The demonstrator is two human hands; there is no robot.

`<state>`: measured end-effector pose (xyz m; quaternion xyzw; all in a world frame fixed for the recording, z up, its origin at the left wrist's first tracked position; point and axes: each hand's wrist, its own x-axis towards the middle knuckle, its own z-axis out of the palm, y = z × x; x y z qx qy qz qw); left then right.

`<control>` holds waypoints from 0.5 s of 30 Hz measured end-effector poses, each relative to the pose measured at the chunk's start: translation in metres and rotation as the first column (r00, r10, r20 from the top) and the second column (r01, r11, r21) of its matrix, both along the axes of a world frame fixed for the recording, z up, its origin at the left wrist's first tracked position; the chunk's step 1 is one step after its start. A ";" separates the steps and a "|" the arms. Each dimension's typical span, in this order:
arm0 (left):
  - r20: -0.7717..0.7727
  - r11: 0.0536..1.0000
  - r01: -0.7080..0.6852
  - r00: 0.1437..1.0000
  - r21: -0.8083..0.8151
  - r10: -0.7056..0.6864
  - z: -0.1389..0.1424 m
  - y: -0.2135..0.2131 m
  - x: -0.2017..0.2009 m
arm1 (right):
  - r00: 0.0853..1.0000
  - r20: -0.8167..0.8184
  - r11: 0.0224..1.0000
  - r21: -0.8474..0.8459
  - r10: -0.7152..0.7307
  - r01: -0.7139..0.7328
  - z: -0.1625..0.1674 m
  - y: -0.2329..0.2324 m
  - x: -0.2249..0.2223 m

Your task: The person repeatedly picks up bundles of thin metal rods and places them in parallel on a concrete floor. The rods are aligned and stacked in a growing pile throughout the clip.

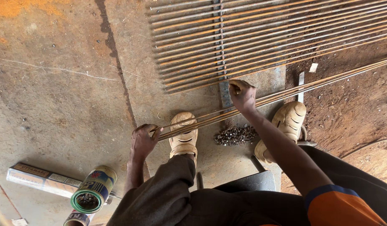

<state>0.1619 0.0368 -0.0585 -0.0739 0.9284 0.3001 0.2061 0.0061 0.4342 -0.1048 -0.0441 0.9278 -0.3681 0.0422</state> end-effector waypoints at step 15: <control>0.049 0.998 -0.065 0.997 -0.007 0.065 0.011 0.003 0.002 | 0.964 -0.222 0.989 0.070 0.144 -0.132 -0.004 -0.005 -0.007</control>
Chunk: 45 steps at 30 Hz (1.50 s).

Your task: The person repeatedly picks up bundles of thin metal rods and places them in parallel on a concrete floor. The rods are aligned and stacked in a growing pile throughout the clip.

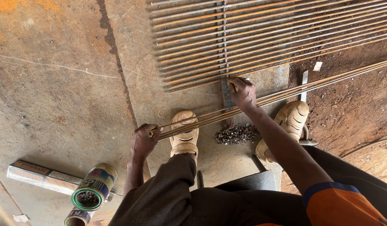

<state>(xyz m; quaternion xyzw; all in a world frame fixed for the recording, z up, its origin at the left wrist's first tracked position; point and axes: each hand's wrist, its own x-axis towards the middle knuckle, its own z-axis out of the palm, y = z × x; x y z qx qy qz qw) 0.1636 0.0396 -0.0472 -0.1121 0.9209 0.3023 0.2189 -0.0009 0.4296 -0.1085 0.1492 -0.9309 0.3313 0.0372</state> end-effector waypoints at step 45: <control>-0.313 0.990 0.122 0.939 -0.074 -0.139 0.034 -0.023 -0.006 | 0.240 -0.240 0.236 0.047 -0.941 0.971 0.029 0.102 -0.012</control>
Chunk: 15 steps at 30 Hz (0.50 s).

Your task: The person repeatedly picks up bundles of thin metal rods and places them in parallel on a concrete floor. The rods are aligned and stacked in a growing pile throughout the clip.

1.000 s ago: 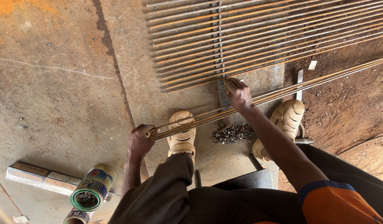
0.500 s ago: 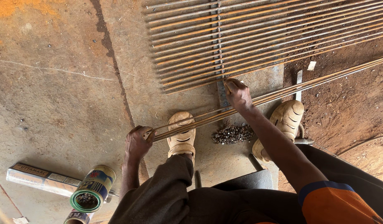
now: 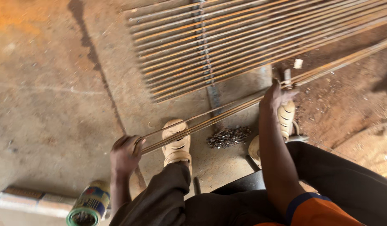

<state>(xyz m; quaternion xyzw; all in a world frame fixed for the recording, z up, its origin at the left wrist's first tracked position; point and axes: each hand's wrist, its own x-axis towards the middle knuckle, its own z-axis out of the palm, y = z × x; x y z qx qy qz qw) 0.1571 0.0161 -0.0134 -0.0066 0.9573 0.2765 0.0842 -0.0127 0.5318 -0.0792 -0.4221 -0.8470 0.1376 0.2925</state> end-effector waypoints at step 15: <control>-0.189 0.971 0.069 0.982 0.229 -0.025 -0.066 0.004 0.011 | 0.854 -0.112 0.246 -0.969 -0.508 0.019 0.032 0.043 -0.035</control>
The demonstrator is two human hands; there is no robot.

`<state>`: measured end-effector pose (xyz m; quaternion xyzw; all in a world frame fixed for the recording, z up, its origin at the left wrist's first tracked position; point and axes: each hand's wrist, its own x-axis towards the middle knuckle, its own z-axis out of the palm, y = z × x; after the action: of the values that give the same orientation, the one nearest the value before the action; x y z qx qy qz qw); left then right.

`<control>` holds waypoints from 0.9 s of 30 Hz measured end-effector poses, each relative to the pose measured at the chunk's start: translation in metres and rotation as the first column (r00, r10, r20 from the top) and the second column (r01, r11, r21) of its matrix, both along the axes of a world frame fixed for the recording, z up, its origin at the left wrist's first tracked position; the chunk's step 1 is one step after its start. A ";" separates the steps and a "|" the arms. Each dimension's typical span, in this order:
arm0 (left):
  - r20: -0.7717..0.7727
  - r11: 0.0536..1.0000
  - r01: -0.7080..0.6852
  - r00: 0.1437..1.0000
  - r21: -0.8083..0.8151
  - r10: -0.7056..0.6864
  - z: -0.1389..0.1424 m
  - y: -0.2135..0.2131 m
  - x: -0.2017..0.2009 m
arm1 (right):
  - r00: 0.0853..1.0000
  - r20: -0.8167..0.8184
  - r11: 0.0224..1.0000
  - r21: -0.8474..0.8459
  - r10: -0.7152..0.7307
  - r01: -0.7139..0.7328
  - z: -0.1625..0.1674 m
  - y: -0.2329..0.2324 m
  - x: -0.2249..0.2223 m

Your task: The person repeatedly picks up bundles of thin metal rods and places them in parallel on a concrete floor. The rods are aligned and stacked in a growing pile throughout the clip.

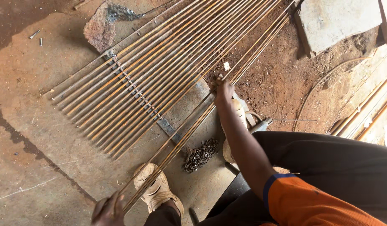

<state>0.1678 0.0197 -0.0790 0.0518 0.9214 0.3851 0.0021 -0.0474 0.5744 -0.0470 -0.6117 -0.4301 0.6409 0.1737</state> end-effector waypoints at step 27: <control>0.073 0.970 -0.241 0.968 0.015 0.239 -0.010 0.081 -0.057 | 0.999 -0.035 0.997 0.076 0.033 -0.030 -0.021 0.043 -0.031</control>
<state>0.1111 0.1005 -0.0893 -0.0736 0.9156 0.3951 -0.0127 -0.0784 0.6178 -0.0681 -0.5861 -0.4605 0.6377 0.1944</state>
